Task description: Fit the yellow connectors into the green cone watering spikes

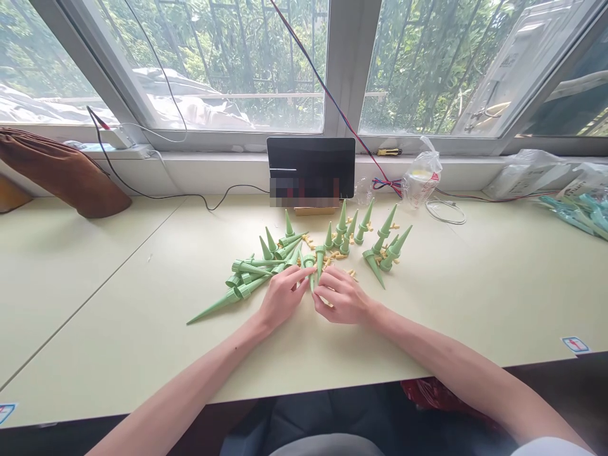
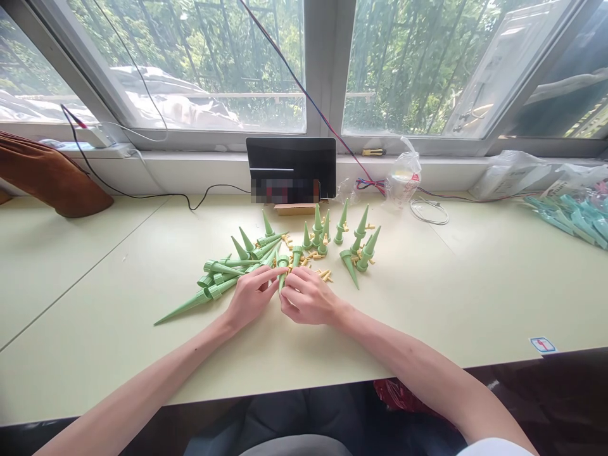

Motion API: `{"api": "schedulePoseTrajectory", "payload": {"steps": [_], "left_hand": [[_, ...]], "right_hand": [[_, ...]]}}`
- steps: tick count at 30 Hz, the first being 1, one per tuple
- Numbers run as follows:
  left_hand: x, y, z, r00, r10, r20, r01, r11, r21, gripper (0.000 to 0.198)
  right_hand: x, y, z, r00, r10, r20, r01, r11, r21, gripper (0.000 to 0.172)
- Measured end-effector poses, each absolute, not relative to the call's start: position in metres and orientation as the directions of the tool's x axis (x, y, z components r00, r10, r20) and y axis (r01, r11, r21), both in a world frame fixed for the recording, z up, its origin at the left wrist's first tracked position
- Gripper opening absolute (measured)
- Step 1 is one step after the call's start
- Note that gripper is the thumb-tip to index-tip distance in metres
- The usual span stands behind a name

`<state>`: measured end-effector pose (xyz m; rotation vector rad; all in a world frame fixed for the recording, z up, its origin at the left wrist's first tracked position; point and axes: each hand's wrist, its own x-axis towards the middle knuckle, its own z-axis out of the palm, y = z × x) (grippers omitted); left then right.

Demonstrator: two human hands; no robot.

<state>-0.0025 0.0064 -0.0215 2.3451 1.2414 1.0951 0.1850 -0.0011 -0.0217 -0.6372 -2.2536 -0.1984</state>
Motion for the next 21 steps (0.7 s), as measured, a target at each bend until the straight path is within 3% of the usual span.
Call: {"api": "schedulePoseTrajectory", "payload": {"steps": [9, 14, 21], "left_hand": [[-0.004, 0.006, -0.022, 0.344, 0.774, 0.532, 0.572, -0.622, 0.535, 0.033], [-0.005, 0.008, -0.020, 0.326, 0.733, 0.597, 0.534, -0.664, 0.523, 0.031], [-0.009, 0.012, -0.005, 0.093, 0.727, 0.681, 0.522, -0.618, 0.588, 0.019]], "right_hand": [[0.184, -0.005, -0.027, -0.588, 0.404, 0.701, 0.473, 0.875, -0.107, 0.016], [0.185, -0.004, -0.022, -0.540, 0.336, 0.772, 0.442, 0.894, -0.079, 0.015], [0.187, 0.000, -0.021, -0.533, 0.394, 0.749, 0.494, 0.863, -0.102, 0.018]]}}
